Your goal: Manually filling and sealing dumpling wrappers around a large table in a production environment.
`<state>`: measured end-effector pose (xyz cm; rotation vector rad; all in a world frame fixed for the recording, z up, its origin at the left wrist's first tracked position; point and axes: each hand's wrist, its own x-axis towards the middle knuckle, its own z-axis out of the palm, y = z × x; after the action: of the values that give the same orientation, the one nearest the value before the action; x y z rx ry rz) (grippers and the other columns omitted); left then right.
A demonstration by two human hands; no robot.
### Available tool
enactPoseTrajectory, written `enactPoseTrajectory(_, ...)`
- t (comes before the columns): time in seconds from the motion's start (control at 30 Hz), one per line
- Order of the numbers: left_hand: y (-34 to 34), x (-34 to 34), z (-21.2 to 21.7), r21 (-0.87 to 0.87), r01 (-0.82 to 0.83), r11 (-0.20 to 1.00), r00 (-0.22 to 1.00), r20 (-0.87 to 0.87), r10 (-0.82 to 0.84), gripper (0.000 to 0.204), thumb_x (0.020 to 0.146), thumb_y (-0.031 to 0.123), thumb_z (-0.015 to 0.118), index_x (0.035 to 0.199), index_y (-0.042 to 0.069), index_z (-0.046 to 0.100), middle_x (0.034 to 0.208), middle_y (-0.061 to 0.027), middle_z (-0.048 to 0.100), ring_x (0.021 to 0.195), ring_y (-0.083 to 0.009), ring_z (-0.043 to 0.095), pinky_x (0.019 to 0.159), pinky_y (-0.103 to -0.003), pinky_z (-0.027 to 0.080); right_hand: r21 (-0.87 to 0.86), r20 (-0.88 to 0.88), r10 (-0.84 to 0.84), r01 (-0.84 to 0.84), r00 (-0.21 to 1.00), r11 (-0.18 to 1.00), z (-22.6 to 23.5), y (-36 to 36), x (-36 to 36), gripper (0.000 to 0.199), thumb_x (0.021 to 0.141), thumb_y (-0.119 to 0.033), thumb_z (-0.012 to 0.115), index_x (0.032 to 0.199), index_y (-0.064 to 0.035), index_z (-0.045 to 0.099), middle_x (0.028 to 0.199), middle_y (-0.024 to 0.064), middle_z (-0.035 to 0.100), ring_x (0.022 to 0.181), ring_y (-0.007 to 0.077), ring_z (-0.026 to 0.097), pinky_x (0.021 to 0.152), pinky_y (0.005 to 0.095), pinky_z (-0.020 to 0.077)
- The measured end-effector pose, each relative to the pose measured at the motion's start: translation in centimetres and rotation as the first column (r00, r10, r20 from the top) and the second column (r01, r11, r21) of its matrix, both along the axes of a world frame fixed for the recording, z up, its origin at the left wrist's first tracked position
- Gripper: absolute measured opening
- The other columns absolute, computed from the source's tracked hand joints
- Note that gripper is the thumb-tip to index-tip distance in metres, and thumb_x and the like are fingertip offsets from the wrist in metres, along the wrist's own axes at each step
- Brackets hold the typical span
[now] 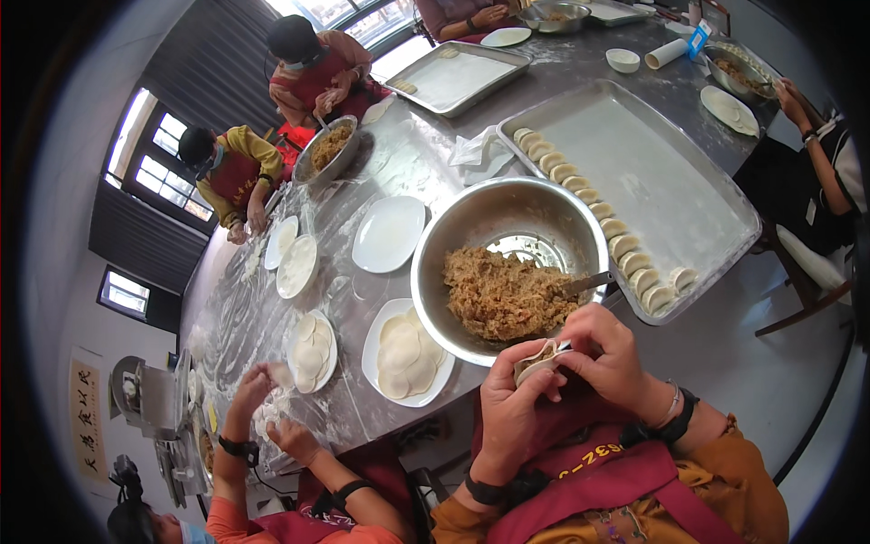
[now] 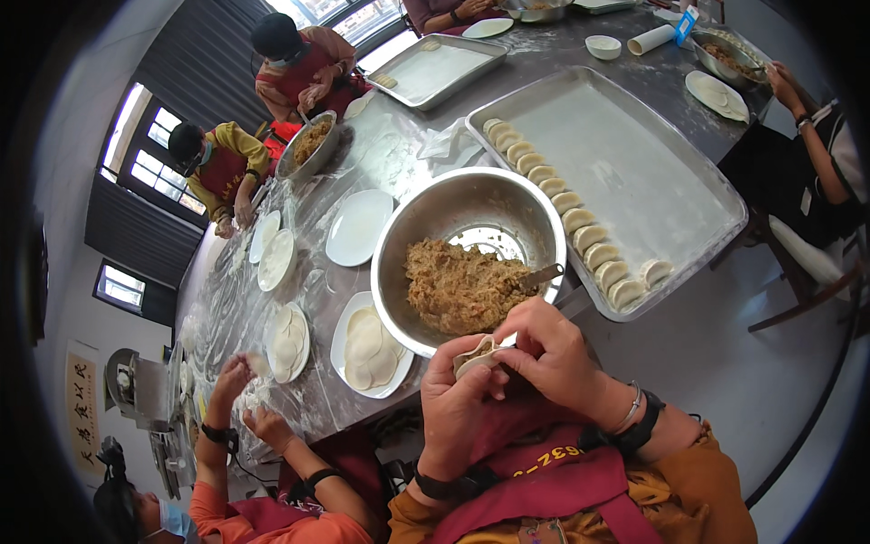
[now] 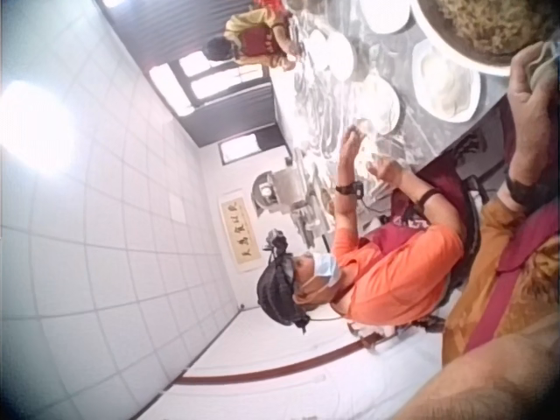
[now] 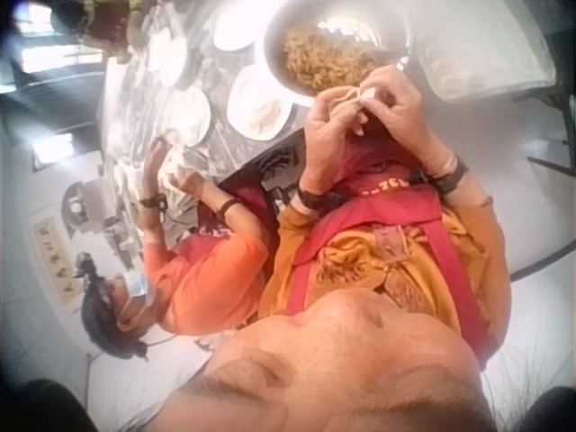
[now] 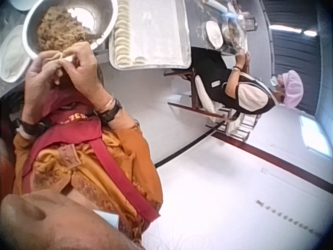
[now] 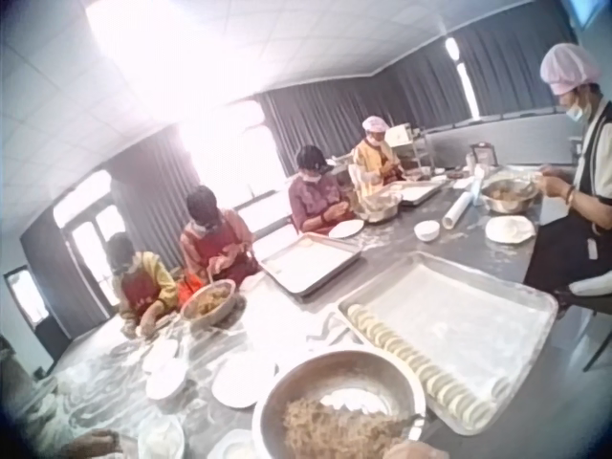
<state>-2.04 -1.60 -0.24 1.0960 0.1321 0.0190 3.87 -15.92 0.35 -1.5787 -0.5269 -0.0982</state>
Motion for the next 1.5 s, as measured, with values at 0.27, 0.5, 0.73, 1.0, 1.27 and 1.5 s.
enactPoseTrajectory(0.27, -0.5, 0.4, 0.6, -0.053, -0.049, 0.997, 0.999, -0.008, 0.049, 0.029, 0.088, 0.000, 0.051, 0.117, -0.002, 0.049, 0.111, -0.0175, 0.059, 0.078, -0.0162, 0.062, 0.062, -0.024, 0.051, -0.013, 0.156, 0.014, -0.013, 0.988, 1.000, -1.7, -0.3, 0.2, 0.013, 0.073, 0.000, 0.070, 0.084, -0.0032, 0.064, 0.085, 0.0079, 0.057, 0.070, 0.0161, 0.057, 0.060, 0.0249, 0.0459)
enactPoseTrajectory(0.5, 0.2, 0.2, 0.6, 0.041, 0.041, 0.998, 0.999, -0.032, -0.040, 0.028, 0.088, 0.000, 0.052, 0.116, -0.002, 0.050, 0.110, -0.0152, 0.060, 0.078, -0.0138, 0.061, 0.064, -0.022, 0.050, -0.041, 0.205, 0.054, -0.047, 0.977, 0.998, -1.4, -0.2, 0.5, 0.012, 0.072, 0.000, 0.070, 0.081, -0.0024, 0.062, 0.084, 0.0085, 0.056, 0.070, 0.0166, 0.056, 0.059, 0.0257, 0.0459)
enactPoseTrajectory(0.73, 0.3, 0.0, 0.4, 0.116, 0.049, 0.992, 0.998, 0.021, -0.051, 0.034, 0.087, -0.001, 0.054, 0.121, 0.000, 0.048, 0.112, -0.0111, 0.059, 0.084, -0.0100, 0.059, 0.068, -0.020, 0.048, 0.138, -0.194, 0.101, -0.075, 0.976, 0.988, -0.9, 0.1, 0.0, 0.012, 0.073, 0.002, 0.069, 0.082, -0.0022, 0.062, 0.085, 0.0072, 0.055, 0.069, 0.0135, 0.055, 0.057, 0.0236, 0.0444)
enactPoseTrajectory(1.0, -0.1, 0.3, 0.2, 0.019, -0.063, 0.998, 0.998, 0.010, 0.063, 0.034, 0.088, -0.001, 0.050, 0.123, 0.000, 0.047, 0.115, -0.0157, 0.057, 0.084, -0.0133, 0.061, 0.068, -0.022, 0.049, 0.037, 0.072, 0.061, -0.064, 0.996, 0.997, -1.4, 0.3, 0.3, 0.012, 0.075, 0.002, 0.068, 0.084, -0.0019, 0.061, 0.085, 0.0066, 0.054, 0.069, 0.0125, 0.055, 0.060, 0.0225, 0.0465)
enactPoseTrajectory(1.27, 0.3, 0.1, 0.1, 0.283, 0.038, 0.958, 0.998, 0.035, -0.050, 0.030, 0.087, 0.000, 0.056, 0.117, 0.002, 0.055, 0.104, -0.0037, 0.060, 0.086, -0.0065, 0.057, 0.068, -0.018, 0.046, -0.009, 0.129, 0.084, -0.084, 0.988, 0.996, -1.5, 0.3, 0.4, 0.014, 0.073, 0.003, 0.069, 0.081, -0.0027, 0.059, 0.084, 0.0062, 0.053, 0.066, 0.0121, 0.053, 0.056, 0.0231, 0.0435)
enactPoseTrajectory(1.5, 0.1, 0.0, -0.1, 0.217, -0.017, 0.976, 0.998, 0.063, 0.003, 0.041, 0.085, -0.002, 0.058, 0.124, 0.003, 0.047, 0.111, -0.0079, 0.059, 0.087, -0.0084, 0.058, 0.068, -0.019, 0.046, -0.067, 0.066, 0.105, -0.100, 0.992, 0.993, -0.6, 0.6, 0.7, 0.015, 0.071, 0.003, 0.070, 0.083, -0.0035, 0.062, 0.083, 0.0068, 0.055, 0.066, 0.0133, 0.054, 0.056, 0.0238, 0.0438)
